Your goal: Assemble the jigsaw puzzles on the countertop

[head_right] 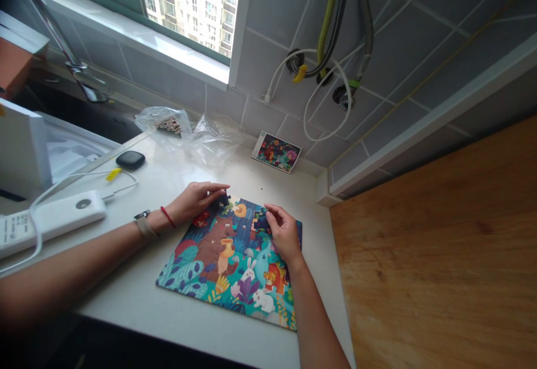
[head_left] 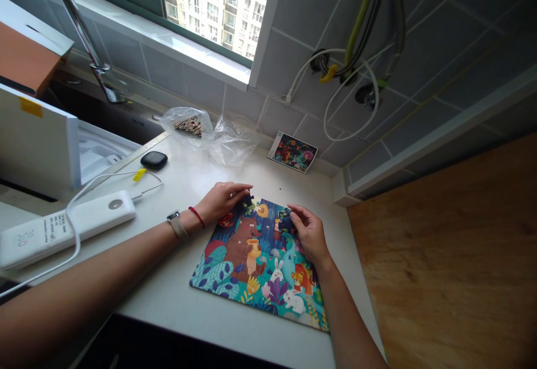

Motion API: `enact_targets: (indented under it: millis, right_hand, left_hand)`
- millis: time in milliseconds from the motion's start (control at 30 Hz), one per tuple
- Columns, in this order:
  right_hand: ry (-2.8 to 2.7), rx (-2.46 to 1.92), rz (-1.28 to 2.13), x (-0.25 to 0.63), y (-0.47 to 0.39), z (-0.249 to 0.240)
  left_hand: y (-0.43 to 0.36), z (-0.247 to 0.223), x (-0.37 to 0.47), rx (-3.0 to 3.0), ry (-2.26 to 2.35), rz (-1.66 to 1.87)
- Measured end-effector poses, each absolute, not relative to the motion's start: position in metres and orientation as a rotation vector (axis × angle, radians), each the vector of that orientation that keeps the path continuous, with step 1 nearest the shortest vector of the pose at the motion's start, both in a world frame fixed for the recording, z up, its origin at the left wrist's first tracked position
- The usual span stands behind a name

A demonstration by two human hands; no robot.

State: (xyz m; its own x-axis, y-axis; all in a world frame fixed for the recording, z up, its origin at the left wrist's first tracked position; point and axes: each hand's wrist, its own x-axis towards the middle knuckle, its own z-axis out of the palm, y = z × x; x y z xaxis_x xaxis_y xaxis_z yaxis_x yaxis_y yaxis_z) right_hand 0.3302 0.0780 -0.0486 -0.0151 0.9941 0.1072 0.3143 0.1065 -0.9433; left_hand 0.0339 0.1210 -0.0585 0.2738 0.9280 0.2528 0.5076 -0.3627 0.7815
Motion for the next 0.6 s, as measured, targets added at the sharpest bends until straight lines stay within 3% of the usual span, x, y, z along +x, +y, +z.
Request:
enact_targets:
  millis: [600]
  right_hand:
    - [-1.458,-1.342,1.04,0.3298,0.0797,-0.054]
  left_hand:
    - [0.1173,-0.0624,0.0413,1.943,1.259,1.036]
